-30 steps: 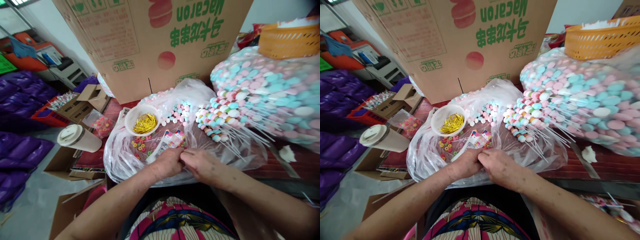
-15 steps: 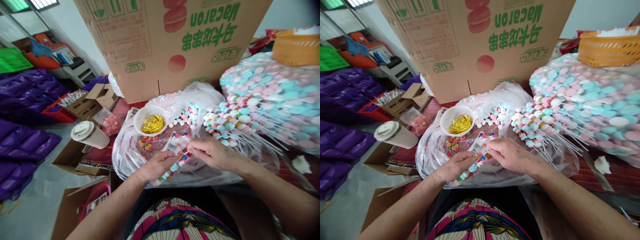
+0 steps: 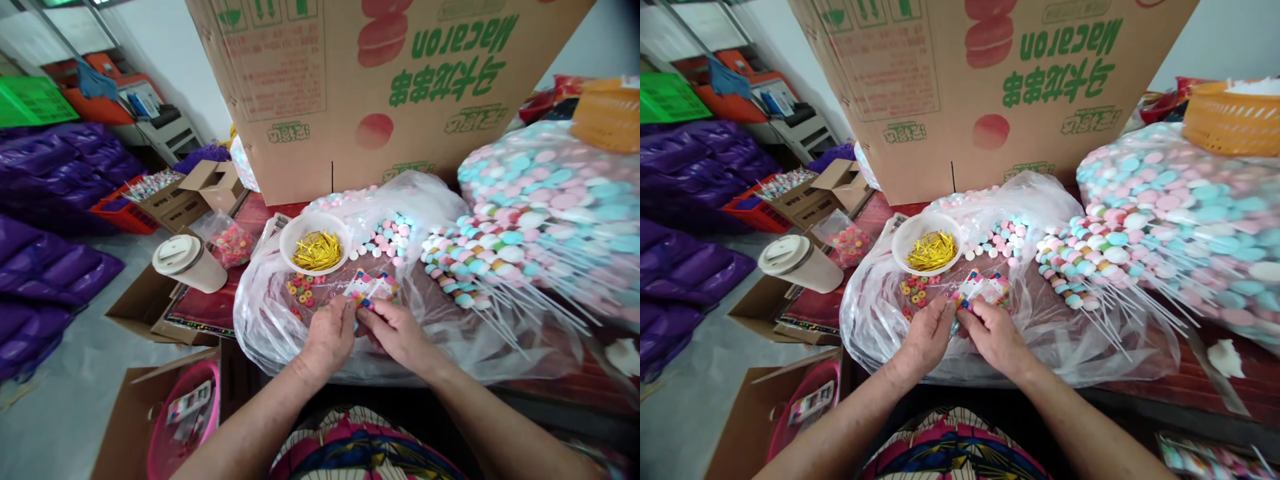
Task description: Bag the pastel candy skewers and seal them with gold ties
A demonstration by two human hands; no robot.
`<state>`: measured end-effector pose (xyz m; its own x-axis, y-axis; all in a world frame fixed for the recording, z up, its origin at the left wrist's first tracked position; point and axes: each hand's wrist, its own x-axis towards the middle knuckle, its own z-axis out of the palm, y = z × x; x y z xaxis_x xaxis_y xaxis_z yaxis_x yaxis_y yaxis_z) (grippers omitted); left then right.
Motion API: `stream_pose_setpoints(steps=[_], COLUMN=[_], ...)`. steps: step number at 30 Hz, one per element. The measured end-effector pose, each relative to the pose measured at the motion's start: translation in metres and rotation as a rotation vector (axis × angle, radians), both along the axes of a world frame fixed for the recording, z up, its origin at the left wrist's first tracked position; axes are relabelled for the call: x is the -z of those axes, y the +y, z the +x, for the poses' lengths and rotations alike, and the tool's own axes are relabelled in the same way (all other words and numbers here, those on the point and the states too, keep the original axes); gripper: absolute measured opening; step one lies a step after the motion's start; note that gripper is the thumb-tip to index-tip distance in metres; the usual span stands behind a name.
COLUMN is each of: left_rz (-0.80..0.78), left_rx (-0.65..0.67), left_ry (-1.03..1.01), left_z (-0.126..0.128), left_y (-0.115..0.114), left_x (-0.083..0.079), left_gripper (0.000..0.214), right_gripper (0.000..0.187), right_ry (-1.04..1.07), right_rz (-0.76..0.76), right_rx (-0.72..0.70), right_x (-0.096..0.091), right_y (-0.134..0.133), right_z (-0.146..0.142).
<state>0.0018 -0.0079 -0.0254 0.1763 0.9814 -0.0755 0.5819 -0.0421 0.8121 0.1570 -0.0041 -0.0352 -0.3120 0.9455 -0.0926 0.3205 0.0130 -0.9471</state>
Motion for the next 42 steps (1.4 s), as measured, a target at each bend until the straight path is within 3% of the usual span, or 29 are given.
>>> stream_pose_setpoints(steps=[2,4,6,8,10,14,16,18,20,22,24,26,29,31,33,35,37,39,42], left_rz=[-0.026,-0.142,-0.291,-0.364,-0.352,-0.428,-0.461,-0.463,-0.491,-0.559,-0.522,-0.304,0.171,0.414,0.511,0.384,0.1,-0.183,-0.37], left_rx=[-0.011,0.085,0.264,0.381,0.397,0.343,0.32,0.364,0.452,0.543,0.65,0.672,0.549,0.495,0.398,0.144,-0.228,-0.535,-0.72], left_ry=[-0.041,-0.207,-0.349,-0.338,-0.273,-0.221,-0.236,-0.293,-0.345,-0.315,-0.128,0.212,0.584,0.578,0.392,0.108,-0.22,-0.527,-0.835], left_z=[-0.002,-0.007,-0.015,-0.023,-0.03,-0.038,-0.042,-0.045,-0.048,-0.05,-0.051,-0.052,-0.06,-0.069,-0.079,-0.088,-0.094,-0.097,-0.099], left_y=[-0.001,0.0,0.004,0.008,0.013,0.019,0.021,0.024,0.028,0.031,0.03,0.024,0.007,-0.005,-0.015,-0.021,-0.022,-0.019,-0.012], left_x=[0.0,-0.001,-0.003,-0.007,-0.012,-0.021,-0.022,-0.021,-0.021,-0.023,-0.027,-0.032,-0.031,-0.024,-0.012,0.001,0.009,0.011,0.005], left_gripper=[0.017,0.019,0.025,0.026,0.019,0.017,0.021,0.02,0.018,0.017,0.018,0.016,0.015,0.02,0.025,0.026,0.024,0.021,0.022], right_gripper=[0.035,0.031,0.028,0.025,0.023,0.021,0.026,0.036,0.037,0.03,0.023,0.02,0.026,0.034,0.037,0.035,0.029,0.021,0.011], right_ry=[0.016,0.03,0.01,-0.123,-0.328,-0.591,-0.633,-0.657,-0.702,-0.76,-0.798,-0.772,-0.538,-0.334,-0.263,-0.437,-0.792,-0.926,-1.019], right_rz=[0.031,0.043,0.02,0.11,0.334,0.859,1.119,1.286,1.333,1.314,1.239,1.024,0.402,-0.008,-0.233,-0.169,0.125,0.189,0.164], right_rx=[0.114,0.148,0.103,0.025,-0.019,0.075,-0.069,-0.365,-0.57,-0.635,-0.69,-0.694,-0.591,-0.58,-0.669,-0.666,-0.391,-0.283,-0.261], right_x=[0.007,0.009,0.006,0.0,-0.008,-0.028,-0.035,-0.036,-0.032,-0.027,-0.021,-0.019,-0.024,-0.035,-0.047,-0.055,-0.054,-0.041,-0.018], right_y=[-0.006,-0.009,-0.008,-0.003,0.007,0.024,0.028,0.029,0.028,0.026,0.023,0.018,0.013,0.018,0.037,0.071,0.111,0.146,0.175], right_z=[-0.014,-0.023,-0.026,-0.025,-0.022,-0.016,-0.014,-0.014,-0.014,-0.016,-0.019,-0.023,-0.032,-0.038,-0.048,-0.061,-0.08,-0.1,-0.123])
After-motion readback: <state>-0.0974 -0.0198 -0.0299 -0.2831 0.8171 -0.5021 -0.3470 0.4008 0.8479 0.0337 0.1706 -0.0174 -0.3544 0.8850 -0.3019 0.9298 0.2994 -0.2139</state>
